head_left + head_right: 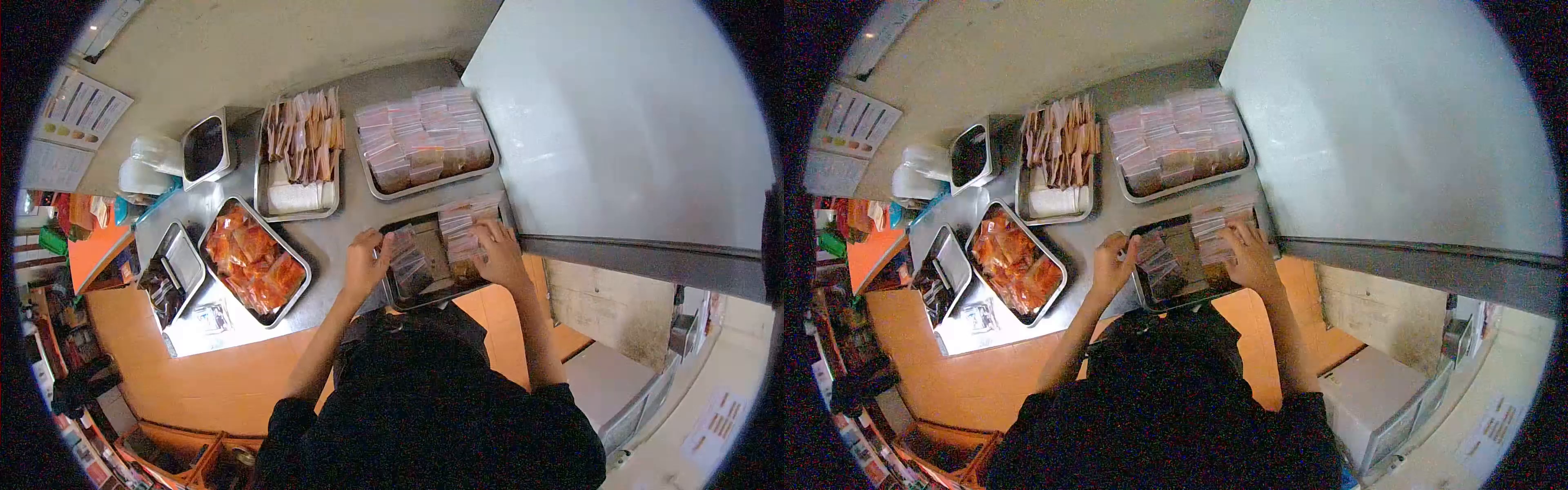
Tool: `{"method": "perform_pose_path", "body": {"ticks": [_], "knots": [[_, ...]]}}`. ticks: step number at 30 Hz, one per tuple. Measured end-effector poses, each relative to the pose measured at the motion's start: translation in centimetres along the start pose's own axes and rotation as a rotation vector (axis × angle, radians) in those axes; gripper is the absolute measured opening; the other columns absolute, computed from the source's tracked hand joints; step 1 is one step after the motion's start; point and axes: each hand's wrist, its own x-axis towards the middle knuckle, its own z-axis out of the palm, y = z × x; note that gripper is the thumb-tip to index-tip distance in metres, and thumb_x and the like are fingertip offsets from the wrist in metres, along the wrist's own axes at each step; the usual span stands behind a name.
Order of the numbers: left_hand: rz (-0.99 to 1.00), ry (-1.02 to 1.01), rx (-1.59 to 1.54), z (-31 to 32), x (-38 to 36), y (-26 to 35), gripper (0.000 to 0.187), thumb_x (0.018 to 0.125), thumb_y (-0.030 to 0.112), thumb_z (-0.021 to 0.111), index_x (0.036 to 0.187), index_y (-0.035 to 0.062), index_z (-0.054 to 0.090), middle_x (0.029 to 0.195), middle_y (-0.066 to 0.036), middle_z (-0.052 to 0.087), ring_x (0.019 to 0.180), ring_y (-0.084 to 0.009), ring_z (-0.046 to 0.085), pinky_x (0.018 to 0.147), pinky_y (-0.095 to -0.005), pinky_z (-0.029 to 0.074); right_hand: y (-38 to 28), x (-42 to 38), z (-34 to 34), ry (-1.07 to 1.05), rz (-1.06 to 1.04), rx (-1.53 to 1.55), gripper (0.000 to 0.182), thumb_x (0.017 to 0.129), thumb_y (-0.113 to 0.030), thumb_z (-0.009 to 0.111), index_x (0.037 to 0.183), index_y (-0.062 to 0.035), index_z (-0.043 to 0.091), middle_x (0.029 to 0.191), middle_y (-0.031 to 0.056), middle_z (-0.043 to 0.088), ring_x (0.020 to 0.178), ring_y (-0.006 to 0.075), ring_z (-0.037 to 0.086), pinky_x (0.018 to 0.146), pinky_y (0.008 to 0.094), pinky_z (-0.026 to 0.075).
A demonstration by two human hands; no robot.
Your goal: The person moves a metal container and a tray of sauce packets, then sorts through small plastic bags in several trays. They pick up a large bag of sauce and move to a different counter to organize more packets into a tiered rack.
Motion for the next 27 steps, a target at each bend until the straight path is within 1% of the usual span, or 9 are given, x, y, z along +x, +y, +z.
{"method": "perform_pose_path", "body": {"ticks": [5, 10, 13, 15, 18, 19, 22, 24, 27], "knots": [[-0.041, -0.032, -0.121, 1.0, 0.3, 0.6, 0.023, 0.087, 0.012, 0.057, 0.071, -0.0039, 0.056, 0.066, -0.019, 0.051, 0.058, -0.0332, 0.051, 0.055, -0.0408, 0.040, 0.5, -0.7, 1.6, -0.060, -0.044, -0.085, 0.037, 0.067, -0.017, 0.070, 0.101, -0.0090, 0.057, 0.114, 0.0094, 0.051, 0.111, 0.0292, 0.047, 0.091, 0.0431, 0.037], [-0.036, 0.050, -0.127, 0.3, 3.0, -0.5, 0.017, 0.084, 0.009, 0.060, 0.073, -0.0040, 0.057, 0.067, -0.017, 0.052, 0.061, -0.0328, 0.053, 0.058, -0.0406, 0.042, 1.9, -1.7, 2.4, -0.091, -0.127, -0.027, 0.033, 0.069, -0.019, 0.068, 0.098, -0.0088, 0.057, 0.099, 0.0097, 0.055, 0.098, 0.0299, 0.054, 0.088, 0.0435, 0.040], [-0.020, 0.075, -0.019, 1.0, 5.7, -2.5, 0.015, 0.079, 0.009, 0.063, 0.089, -0.0023, 0.058, 0.082, -0.018, 0.054, 0.074, -0.0340, 0.056, 0.067, -0.0406, 0.045, 2.2, -2.2, 3.5, 0.065, -0.215, -0.042, 0.021, 0.070, -0.014, 0.068, 0.087, -0.0079, 0.056, 0.089, 0.0109, 0.054, 0.093, 0.0305, 0.055, 0.081, 0.0428, 0.043], [0.078, 0.188, 0.078, 1.5, 8.1, -3.6, 0.036, 0.074, 0.011, 0.068, 0.106, 0.0005, 0.054, 0.098, -0.019, 0.051, 0.089, -0.0368, 0.054, 0.077, -0.0419, 0.045, 2.3, -2.2, 3.3, -0.016, -0.241, -0.044, 0.016, 0.073, -0.014, 0.066, 0.086, -0.0082, 0.058, 0.086, 0.0100, 0.055, 0.091, 0.0295, 0.056, 0.081, 0.0413, 0.044], [0.137, 0.264, 0.143, 2.0, 11.0, -4.2, 0.050, 0.070, 0.012, 0.072, 0.113, 0.0012, 0.050, 0.104, -0.020, 0.049, 0.096, -0.0394, 0.051, 0.084, -0.0430, 0.043, 2.1, -2.6, 2.7, -0.197, -0.267, -0.068, 0.016, 0.073, -0.014, 0.065, 0.088, -0.0089, 0.061, 0.083, 0.0081, 0.057, 0.088, 0.0272, 0.058, 0.080, 0.0399, 0.046], [0.136, 0.267, 0.146, 2.2, 11.5, -4.7, 0.050, 0.070, 0.012, 0.072, 0.113, 0.0012, 0.050, 0.104, -0.020, 0.049, 0.096, -0.0394, 0.051, 0.084, -0.0430, 0.043, 1.9, -2.7, 2.4, -0.299, -0.267, -0.088, 0.022, 0.071, -0.013, 0.066, 0.092, -0.0093, 0.063, 0.082, 0.0072, 0.057, 0.087, 0.0259, 0.059, 0.080, 0.0400, 0.047], [0.035, 0.146, 0.142, 2.5, 12.9, -6.4, 0.052, 0.066, 0.014, 0.075, 0.111, 0.0026, 0.053, 0.103, -0.020, 0.049, 0.093, -0.0396, 0.052, 0.083, -0.0430, 0.044, -0.1, -0.7, -1.0, -0.263, -0.358, -0.012, 0.016, 0.075, -0.009, 0.061, 0.091, -0.0101, 0.064, 0.086, 0.0072, 0.059, 0.087, 0.0260, 0.060, 0.078, 0.0384, 0.049], [0.019, -0.056, 0.018, 2.1, 13.6, -7.2, 0.048, 0.063, 0.014, 0.076, 0.106, 0.0039, 0.057, 0.102, -0.019, 0.049, 0.091, -0.0381, 0.052, 0.081, -0.0432, 0.045, -1.6, 2.0, -2.8, -0.283, -0.397, 0.004, 0.015, 0.078, -0.009, 0.060, 0.092, -0.0099, 0.064, 0.088, 0.0076, 0.060, 0.090, 0.0271, 0.060, 0.078, 0.0383, 0.049], [0.091, -0.056, 0.108, 1.4, 14.1, -6.7, 0.041, 0.062, 0.014, 0.075, 0.099, 0.0032, 0.060, 0.099, -0.021, 0.054, 0.084, -0.0374, 0.056, 0.076, -0.0430, 0.047, -3.0, 6.8, -2.7, -0.066, -0.266, 0.347, 0.013, 0.083, -0.014, 0.058, 0.090, -0.0035, 0.063, 0.086, 0.0072, 0.061, 0.086, 0.0295, 0.060, 0.075, 0.0394, 0.048]]}}
